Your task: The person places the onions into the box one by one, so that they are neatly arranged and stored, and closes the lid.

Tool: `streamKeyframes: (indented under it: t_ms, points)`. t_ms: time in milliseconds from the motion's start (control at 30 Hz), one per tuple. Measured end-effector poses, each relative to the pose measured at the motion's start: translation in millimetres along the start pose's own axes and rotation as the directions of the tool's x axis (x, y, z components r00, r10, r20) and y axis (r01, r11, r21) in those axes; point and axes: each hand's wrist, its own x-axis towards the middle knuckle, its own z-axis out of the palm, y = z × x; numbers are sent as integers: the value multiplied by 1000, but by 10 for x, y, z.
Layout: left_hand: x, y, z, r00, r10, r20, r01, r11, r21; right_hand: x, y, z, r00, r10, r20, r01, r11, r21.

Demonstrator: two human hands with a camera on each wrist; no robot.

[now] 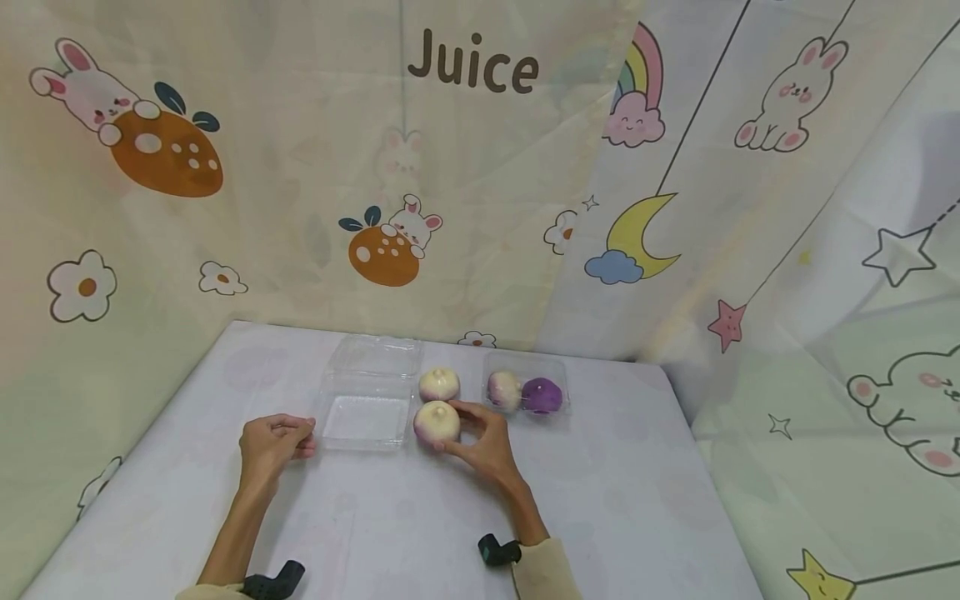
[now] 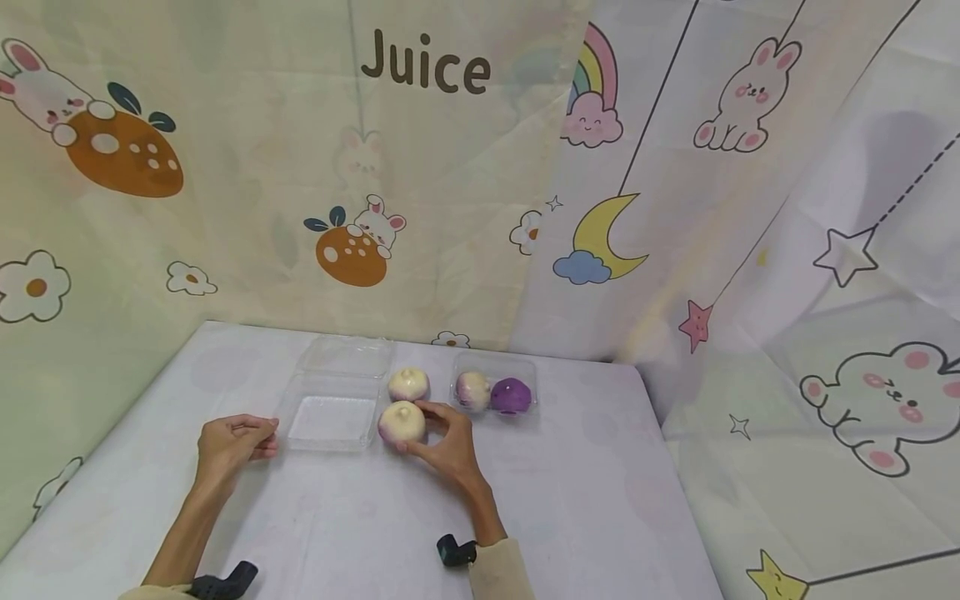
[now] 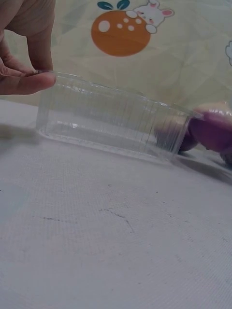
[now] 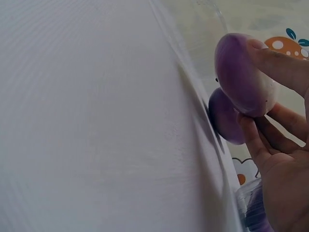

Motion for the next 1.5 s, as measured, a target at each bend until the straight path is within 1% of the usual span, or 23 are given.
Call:
streamKeyframes:
  t_ms: [133, 733, 1133, 1300, 1500]
  points:
    - [-1, 8, 0, 1000, 1, 0, -1, 1000, -7, 6, -24, -7, 1000, -12, -6, 12, 1000, -10]
    - [0, 23, 12, 1000, -1, -2, 1, 1000, 2, 25, -112, -9, 999, 4, -34, -6, 999, -46]
    - [-15, 18, 12, 1000, -5, -11, 5, 1000, 6, 16, -128, 14, 1000, 24, -12, -25, 999, -25]
    - [-22, 25, 15, 1000, -3, -13, 3, 1000, 6, 22, -137, 30, 1000, 7, -15, -7, 1000, -25]
    - [-19, 20, 15, 1000, -2, -19, 2, 1000, 7, 36, -200, 45, 1000, -15, -15, 14, 1000, -28]
